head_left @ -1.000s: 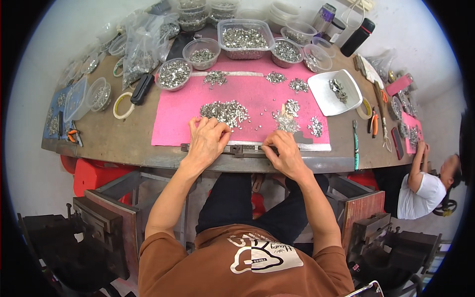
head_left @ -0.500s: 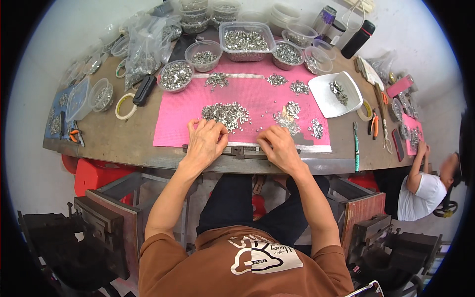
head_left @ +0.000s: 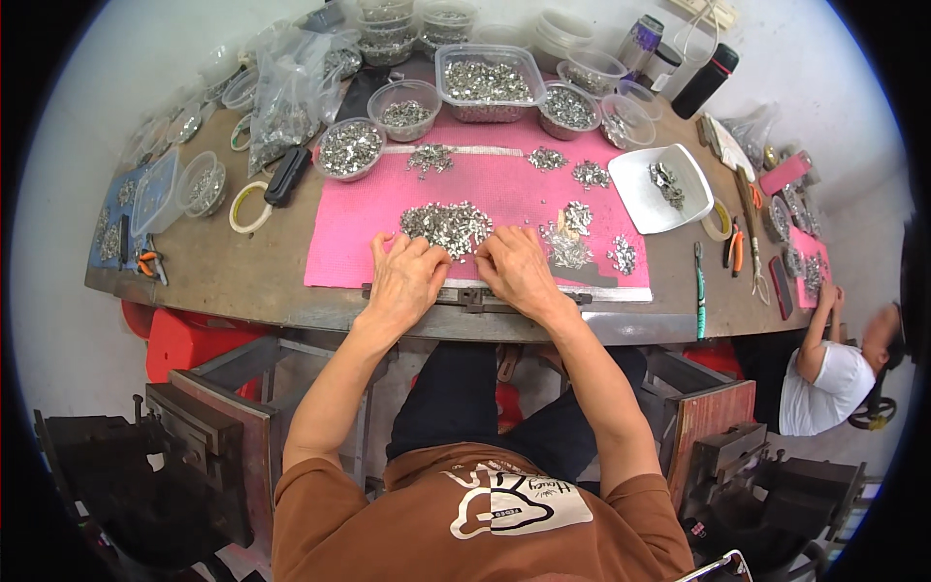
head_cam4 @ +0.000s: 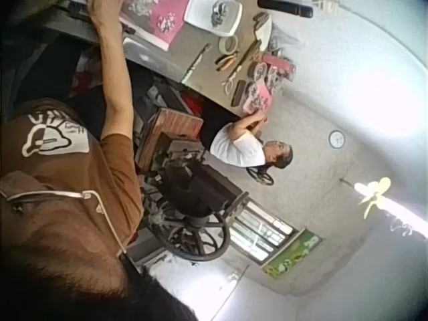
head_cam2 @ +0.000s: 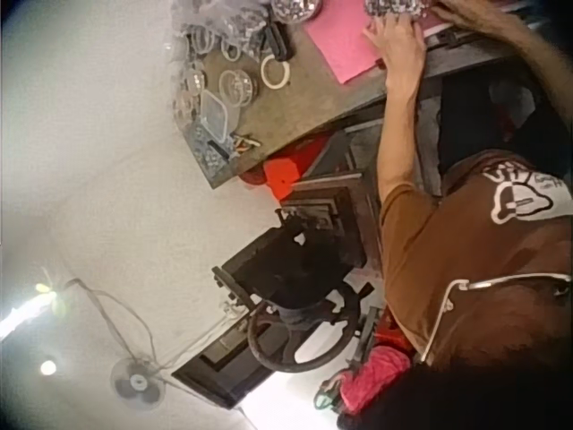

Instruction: The person aligns small metal pieces into a metal holder bar by hand, places the holder into a manual press machine, turns the wheel of the press, and arranges more metal pieces into the holder bar on the table.

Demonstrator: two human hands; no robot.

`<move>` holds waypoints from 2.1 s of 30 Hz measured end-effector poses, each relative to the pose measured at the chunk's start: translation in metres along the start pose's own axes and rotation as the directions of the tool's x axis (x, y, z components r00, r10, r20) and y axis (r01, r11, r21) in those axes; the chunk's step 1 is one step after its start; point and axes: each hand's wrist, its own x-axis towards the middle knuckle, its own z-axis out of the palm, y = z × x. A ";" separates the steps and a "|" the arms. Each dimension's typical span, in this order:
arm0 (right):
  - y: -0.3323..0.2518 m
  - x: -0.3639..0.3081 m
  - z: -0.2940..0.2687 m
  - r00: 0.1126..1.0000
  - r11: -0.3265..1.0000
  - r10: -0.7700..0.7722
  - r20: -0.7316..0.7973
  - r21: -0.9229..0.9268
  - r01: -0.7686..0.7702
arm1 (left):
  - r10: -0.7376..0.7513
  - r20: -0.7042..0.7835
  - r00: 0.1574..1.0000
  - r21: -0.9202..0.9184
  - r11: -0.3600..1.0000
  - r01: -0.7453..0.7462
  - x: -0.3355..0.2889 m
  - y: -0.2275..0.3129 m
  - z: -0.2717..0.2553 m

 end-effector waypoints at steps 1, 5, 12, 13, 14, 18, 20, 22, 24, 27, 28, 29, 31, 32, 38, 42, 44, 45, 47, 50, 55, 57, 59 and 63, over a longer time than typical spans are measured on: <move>0.001 -0.002 -0.004 1.000 0.999 0.011 -0.008 0.036 -0.011 | 0.002 0.010 1.000 0.010 1.000 -0.002 -0.001 -0.001 0.000; 0.007 -0.020 -0.048 0.981 0.950 0.187 0.058 0.242 -0.196 | 0.033 -0.002 0.999 0.007 0.999 -0.033 0.001 0.002 -0.001; 0.001 -0.060 -0.060 0.993 0.962 0.106 0.049 0.248 -0.115 | 0.207 -0.078 0.975 -0.276 0.936 -0.221 0.005 0.051 0.024; 0.000 -0.061 -0.059 0.998 0.972 0.064 0.021 0.226 -0.067 | 0.213 -0.055 0.975 -0.304 0.927 -0.220 0.005 0.053 0.028; -0.001 -0.061 -0.059 0.998 0.971 0.067 0.020 0.227 -0.069 | 0.220 -0.032 0.975 -0.333 0.917 -0.218 0.006 0.055 0.030; -0.002 -0.061 -0.058 1.000 0.993 0.002 0.002 0.120 -0.002 | 0.249 -0.024 0.968 -0.304 0.921 -0.244 0.009 0.059 0.034; -0.003 -0.062 -0.058 1.000 0.996 -0.015 0.002 0.086 0.015 | 0.261 -0.020 0.965 -0.294 0.921 -0.256 0.010 0.060 0.034; -0.003 -0.063 -0.059 0.999 0.997 -0.048 0.016 0.056 0.047 | 0.272 -0.017 0.962 -0.283 0.922 -0.266 0.010 0.060 0.033; -0.005 -0.062 -0.061 0.999 0.994 -0.039 0.017 0.099 0.037 | 0.261 -0.027 0.965 -0.274 0.926 -0.258 0.007 0.058 0.031; 0.002 -0.063 -0.062 1.000 0.988 -0.001 0.006 0.155 0.000 | 0.154 -0.134 0.979 -0.299 0.935 -0.188 0.001 0.050 0.019; 0.002 -0.061 -0.061 1.000 0.984 0.028 -0.004 0.174 -0.027 | 0.091 -0.162 0.983 -0.263 0.956 -0.132 -0.002 0.040 0.009; 0.002 -0.057 -0.060 0.999 0.985 0.031 -0.033 0.172 -0.025 | 0.007 -0.187 0.982 -0.235 0.970 -0.052 -0.005 0.029 0.002; 0.003 -0.043 -0.055 0.999 0.986 0.015 -0.029 0.168 -0.010 | -0.140 -0.235 0.962 -0.183 0.978 0.098 -0.012 0.005 -0.011; 0.003 -0.035 -0.052 1.000 0.987 0.006 -0.026 0.158 -0.002 | -0.184 -0.211 0.960 -0.146 0.977 0.155 -0.014 -0.003 -0.019; 0.006 0.005 -0.010 0.999 0.992 -0.043 0.023 0.122 0.040 | -0.251 -0.023 0.968 -0.118 0.962 0.247 -0.020 -0.018 -0.036; 0.007 0.013 0.002 0.995 0.994 -0.030 0.097 0.109 0.019 | -0.225 0.035 0.974 -0.080 0.971 0.227 -0.017 -0.018 -0.035; 0.008 0.013 0.002 0.993 0.996 -0.029 0.116 0.087 0.018 | -0.237 0.051 0.970 -0.063 0.969 0.240 -0.013 -0.014 -0.034; 0.008 0.013 0.003 0.992 0.996 -0.039 0.119 0.080 0.029 | -0.236 0.051 0.970 -0.067 0.969 0.239 -0.012 -0.012 -0.032; 0.008 0.012 -0.002 0.992 0.998 -0.038 0.122 0.062 0.030 | -0.223 0.026 0.974 0.019 0.975 0.222 -0.011 -0.011 -0.024; 0.007 0.005 -0.023 0.999 0.996 -0.029 0.038 0.080 0.026 | -0.183 -0.061 0.981 0.047 0.981 0.186 -0.013 -0.008 -0.015; 0.009 -0.041 -0.071 0.992 0.964 0.116 0.059 0.234 -0.126 | -0.164 -0.051 0.985 0.065 0.984 0.167 -0.012 -0.006 -0.013; 0.006 -0.054 -0.074 0.997 0.972 0.078 0.027 0.222 -0.082 | -0.178 -0.041 0.983 0.012 0.984 0.178 -0.010 -0.007 -0.014; 0.003 -0.060 -0.072 0.997 0.979 0.067 0.023 0.189 -0.070 | -0.181 -0.027 0.983 -0.004 0.983 0.181 -0.008 -0.008 -0.014; 0.003 -0.067 -0.065 1.000 0.996 0.011 0.023 0.093 -0.013 | -0.200 0.014 0.980 -0.040 0.979 0.200 -0.008 -0.010 -0.013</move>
